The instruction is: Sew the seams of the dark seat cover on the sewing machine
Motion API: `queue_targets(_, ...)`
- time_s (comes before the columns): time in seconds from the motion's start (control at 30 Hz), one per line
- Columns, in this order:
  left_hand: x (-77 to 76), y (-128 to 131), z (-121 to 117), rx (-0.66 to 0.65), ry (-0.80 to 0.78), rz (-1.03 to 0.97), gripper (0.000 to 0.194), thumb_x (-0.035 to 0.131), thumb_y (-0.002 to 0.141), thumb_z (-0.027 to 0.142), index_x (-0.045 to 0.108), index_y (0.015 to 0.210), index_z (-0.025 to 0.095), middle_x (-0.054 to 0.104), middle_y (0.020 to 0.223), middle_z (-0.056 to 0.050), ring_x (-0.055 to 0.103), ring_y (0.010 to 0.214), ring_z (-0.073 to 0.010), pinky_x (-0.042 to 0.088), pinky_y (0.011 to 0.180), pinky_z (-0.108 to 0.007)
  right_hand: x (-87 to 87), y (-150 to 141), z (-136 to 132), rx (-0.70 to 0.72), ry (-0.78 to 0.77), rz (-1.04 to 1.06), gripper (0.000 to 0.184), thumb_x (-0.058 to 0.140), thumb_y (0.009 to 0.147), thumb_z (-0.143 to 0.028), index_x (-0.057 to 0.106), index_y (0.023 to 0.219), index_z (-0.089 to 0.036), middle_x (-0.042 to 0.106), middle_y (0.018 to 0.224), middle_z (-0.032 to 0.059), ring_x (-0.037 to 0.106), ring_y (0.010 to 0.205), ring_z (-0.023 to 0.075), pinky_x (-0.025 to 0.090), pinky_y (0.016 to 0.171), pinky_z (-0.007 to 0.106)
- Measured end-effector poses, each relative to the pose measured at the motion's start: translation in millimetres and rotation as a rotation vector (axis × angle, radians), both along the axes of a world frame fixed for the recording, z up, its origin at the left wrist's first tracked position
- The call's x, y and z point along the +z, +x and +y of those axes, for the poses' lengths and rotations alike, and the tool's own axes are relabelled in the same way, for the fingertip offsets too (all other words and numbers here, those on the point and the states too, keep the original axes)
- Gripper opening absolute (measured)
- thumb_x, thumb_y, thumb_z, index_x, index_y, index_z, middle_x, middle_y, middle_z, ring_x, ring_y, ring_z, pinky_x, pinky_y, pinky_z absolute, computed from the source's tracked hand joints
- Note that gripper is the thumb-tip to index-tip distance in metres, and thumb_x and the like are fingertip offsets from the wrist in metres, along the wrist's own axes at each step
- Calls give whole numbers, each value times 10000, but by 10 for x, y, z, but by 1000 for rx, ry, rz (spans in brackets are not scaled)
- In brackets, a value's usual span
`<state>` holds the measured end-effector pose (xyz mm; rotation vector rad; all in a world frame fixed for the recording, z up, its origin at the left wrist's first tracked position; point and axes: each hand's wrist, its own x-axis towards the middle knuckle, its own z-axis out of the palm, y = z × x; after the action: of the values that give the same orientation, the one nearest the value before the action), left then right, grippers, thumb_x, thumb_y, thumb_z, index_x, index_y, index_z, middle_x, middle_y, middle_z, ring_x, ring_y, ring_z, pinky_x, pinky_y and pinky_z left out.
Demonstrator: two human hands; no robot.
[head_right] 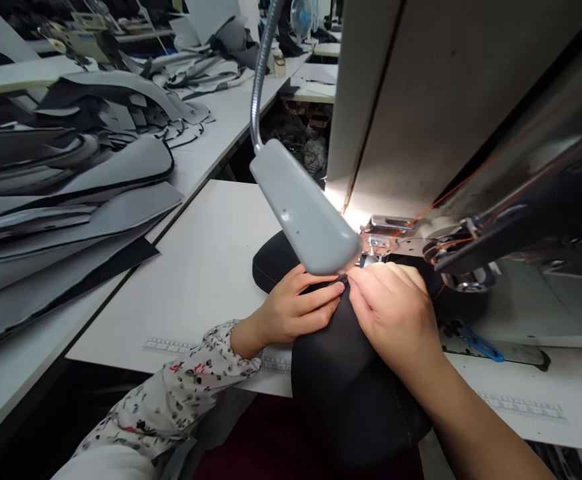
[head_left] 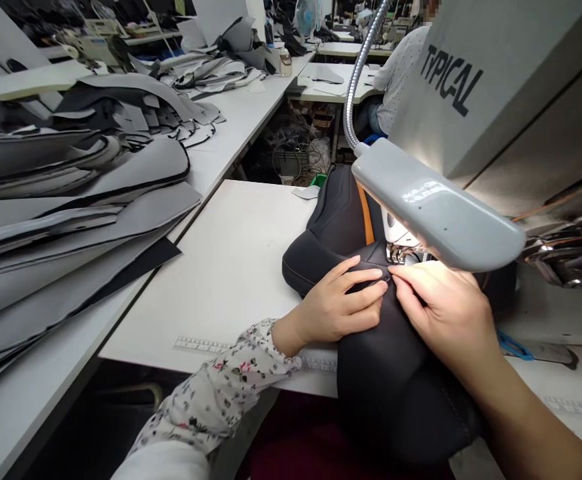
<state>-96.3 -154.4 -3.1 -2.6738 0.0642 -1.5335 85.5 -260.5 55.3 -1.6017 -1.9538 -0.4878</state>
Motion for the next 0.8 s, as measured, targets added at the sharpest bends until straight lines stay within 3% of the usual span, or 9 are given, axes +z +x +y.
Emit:
queue_targets(0.27, -58, -5, 5, -11, -27, 13, 64, 670, 976, 133, 661, 927, 171, 761, 1173, -46, 686, 1209, -256, 499, 1172, -519, -53, 47, 7, 133, -24, -9, 105, 615, 970, -123, 711, 982, -165, 749, 952, 66, 688, 854, 225, 466, 829, 375)
queue_targets(0.47, -95, -18, 10, -82, -119, 37, 94, 649, 982, 121, 665, 948, 207, 743, 1229, -34, 618, 1337, -244, 404, 1249, -508, -40, 54, 52, 112, -13, 12, 154, 603, 972, -132, 720, 1067, -166, 742, 931, 51, 692, 840, 221, 469, 828, 372)
queue_targets(0.57, -93, -25, 8, -59, -88, 30, 68, 671, 967, 114, 671, 949, 179, 749, 1219, -58, 630, 1322, -264, 395, 1256, -500, -17, 51, 68, 141, -60, -4, 133, 578, 958, -132, 705, 953, -171, 712, 846, 29, 671, 787, 219, 462, 798, 377)
queue_targets(0.8, -81, -17, -11, -67, -87, 32, 72, 639, 977, 103, 666, 977, 169, 750, 1207, -79, 634, 1315, -280, 413, 1244, -525, -49, 35, 17, -17, 53, 75, 60, 632, 953, -163, 687, 930, -163, 732, 879, 50, 673, 808, 214, 486, 807, 348)
